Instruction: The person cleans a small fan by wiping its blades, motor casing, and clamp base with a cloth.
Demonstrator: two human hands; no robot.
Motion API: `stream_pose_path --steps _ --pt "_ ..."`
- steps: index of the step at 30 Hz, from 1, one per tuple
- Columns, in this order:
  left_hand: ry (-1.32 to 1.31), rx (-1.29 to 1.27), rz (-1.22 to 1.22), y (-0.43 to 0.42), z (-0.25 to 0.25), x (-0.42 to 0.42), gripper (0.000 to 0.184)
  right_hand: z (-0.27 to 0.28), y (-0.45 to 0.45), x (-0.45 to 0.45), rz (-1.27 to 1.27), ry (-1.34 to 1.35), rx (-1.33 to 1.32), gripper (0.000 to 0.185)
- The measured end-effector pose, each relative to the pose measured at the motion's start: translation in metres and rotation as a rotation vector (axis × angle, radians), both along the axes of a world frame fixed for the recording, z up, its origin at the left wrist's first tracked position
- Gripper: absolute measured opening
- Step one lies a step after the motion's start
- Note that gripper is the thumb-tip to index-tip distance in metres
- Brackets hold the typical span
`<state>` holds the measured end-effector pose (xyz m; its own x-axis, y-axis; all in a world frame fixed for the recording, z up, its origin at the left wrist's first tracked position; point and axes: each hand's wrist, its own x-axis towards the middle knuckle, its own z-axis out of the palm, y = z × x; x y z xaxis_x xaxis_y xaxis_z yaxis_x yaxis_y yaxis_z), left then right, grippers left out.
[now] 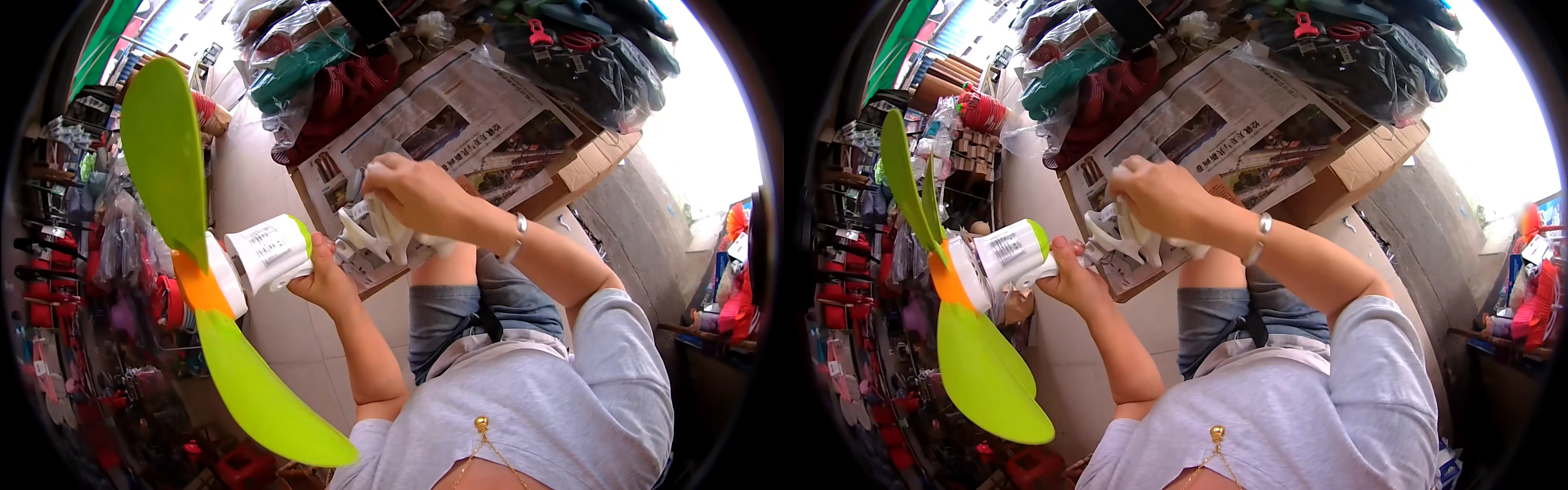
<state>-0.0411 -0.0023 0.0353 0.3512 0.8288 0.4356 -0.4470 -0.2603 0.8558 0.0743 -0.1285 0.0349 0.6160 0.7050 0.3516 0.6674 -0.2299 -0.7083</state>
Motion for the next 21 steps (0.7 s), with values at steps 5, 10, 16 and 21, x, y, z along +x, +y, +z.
stream_pose_path --steps 5,10,16,21 --pt "0.080 0.093 -0.211 0.025 -0.006 -0.010 0.018 -0.001 0.029 0.017 -0.113 0.159 0.240 0.022" --pt "0.061 0.053 -0.387 0.019 -0.005 -0.006 0.032 -0.026 0.026 -0.002 -0.162 0.333 0.440 0.036" --pt "0.095 0.042 -0.218 0.018 -0.005 0.001 0.030 -0.069 0.004 -0.058 -0.271 -0.226 0.192 0.073" --pt "0.031 -0.021 -0.194 0.020 -0.002 -0.006 0.026 -0.077 -0.024 -0.083 -0.208 -0.439 -0.004 0.064"
